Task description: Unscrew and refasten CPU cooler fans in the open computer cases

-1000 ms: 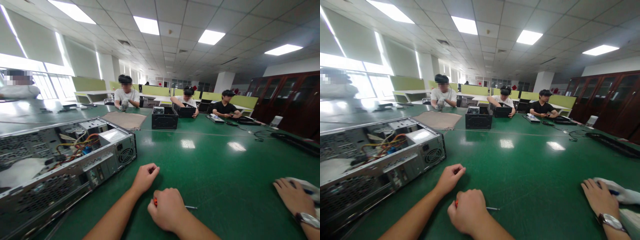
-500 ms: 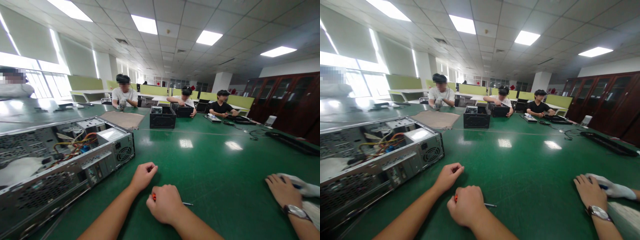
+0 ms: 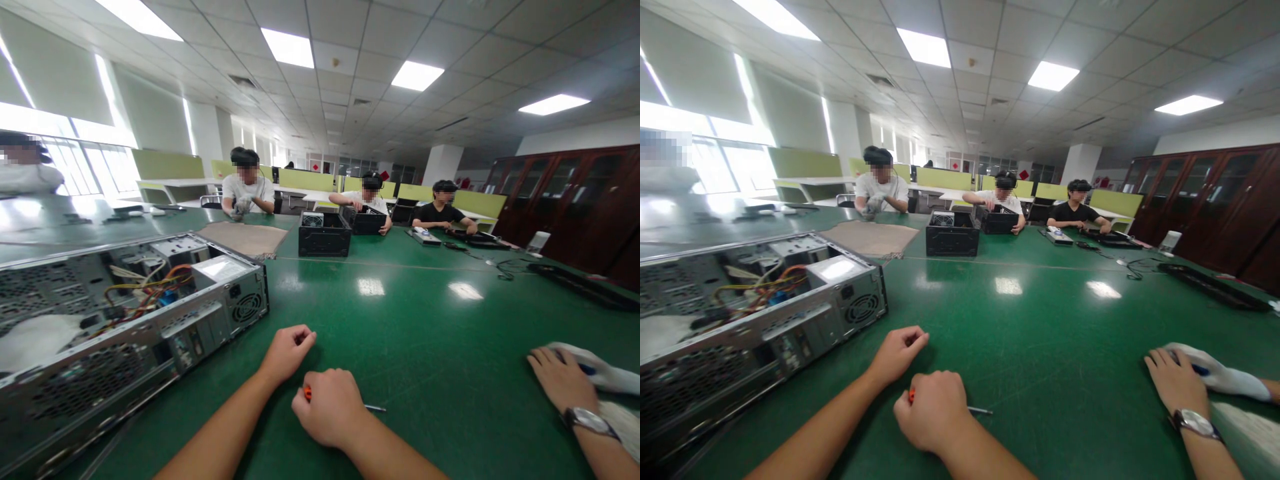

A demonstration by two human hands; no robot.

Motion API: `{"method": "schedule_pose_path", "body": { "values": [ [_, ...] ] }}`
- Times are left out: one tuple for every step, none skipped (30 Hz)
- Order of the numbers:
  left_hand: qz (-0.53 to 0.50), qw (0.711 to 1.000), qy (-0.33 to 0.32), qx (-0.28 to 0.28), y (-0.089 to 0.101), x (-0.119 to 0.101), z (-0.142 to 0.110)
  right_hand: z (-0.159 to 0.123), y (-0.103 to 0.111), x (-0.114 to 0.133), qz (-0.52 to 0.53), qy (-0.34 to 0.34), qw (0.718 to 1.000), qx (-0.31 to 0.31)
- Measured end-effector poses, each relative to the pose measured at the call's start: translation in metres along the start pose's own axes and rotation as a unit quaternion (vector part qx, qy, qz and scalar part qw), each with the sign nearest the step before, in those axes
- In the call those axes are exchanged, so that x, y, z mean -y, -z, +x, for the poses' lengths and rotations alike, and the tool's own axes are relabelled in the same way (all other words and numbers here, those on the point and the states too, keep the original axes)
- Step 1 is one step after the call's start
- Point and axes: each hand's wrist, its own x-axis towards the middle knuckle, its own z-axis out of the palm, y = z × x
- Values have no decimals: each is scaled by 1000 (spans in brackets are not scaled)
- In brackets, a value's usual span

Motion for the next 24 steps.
{"method": "schedule_pose_path", "body": {
  "values": [
    [0, 1000, 1, 0, 0, 1, 0, 0, 0, 0, 0, 2, 1000, -3],
    [-1, 1000, 2, 0, 0, 2, 0, 0, 0, 0, -1, 3, 1000, -5],
    [-2, 1000, 2, 0, 0, 2, 0, 0, 0, -1, -2, 2, 1000, -7],
    [-2, 1000, 3, 0, 0, 3, 1, 1, -1, -1, -4, 2, 1000, -7],
    [-3, 1000, 3, 1, 0, 3, 0, 1, -1, -1, -5, 2, 1000, -6],
    [-2, 1000, 2, 2, 0, 2, 0, 1, -1, -1, -6, 1, 1000, -4],
    [-2, 1000, 1, 2, 0, 2, 0, 1, -1, -1, -7, 2, 1000, -2],
    [-1, 1000, 0, 2, 0, 1, 0, 1, -1, -1, -7, 3, 1000, 0],
    [0, 1000, -2, 2, 0, 1, 0, 1, -1, -1, -7, 4, 1000, 0],
    [1, 1000, -3, 1, 0, 0, 0, 1, -1, 0, -5, 5, 1000, -1],
    [2, 1000, -5, 0, 0, 0, -1, 0, 0, 0, -3, 7, 1000, -3],
    [2, 1000, -6, -2, 0, -1, -1, 0, 1, 0, 0, 7, 1000, -5],
    [3, 1000, -7, -5, -1, -1, -1, 0, 1, 0, 2, 6, 1000, -6],
    [3, 1000, -9, -9, -1, -2, -2, 0, 2, 0, 4, 6, 1000, -5],
    [3, 1000, -10, -13, -1, -2, -2, 0, 2, 0, 5, 5, 1000, -1],
    [4, 1000, -11, -19, 0, -2, -2, 0, 3, 1, 5, 4, 1000, 4],
    [4, 1000, -11, -26, 0, -2, -3, 0, 3, 1, 5, 3, 1000, 9],
    [4, 999, -12, -32, 1, -2, -3, 1, 4, 1, 4, 2, 1000, 13],
    [5, 999, -11, -37, 1, -2, -3, 1, 4, 1, 4, 1, 1000, 17],
    [6, 999, -11, -41, 2, -2, -2, 1, 4, 1, 4, 1, 1000, 19],
    [6, 999, -10, -42, 2, -2, -2, 1, 4, 1, 4, 2, 1000, 21],
    [6, 999, -10, -43, 2, -1, -2, 0, 5, 1, 3, 2, 1000, 21],
    [6, 999, -9, -41, 2, -1, -1, 0, 5, 1, 3, 2, 1000, 21],
    [6, 999, -8, -39, 2, 0, -1, 0, 5, 0, 3, 3, 1000, 20]
  ]
}}
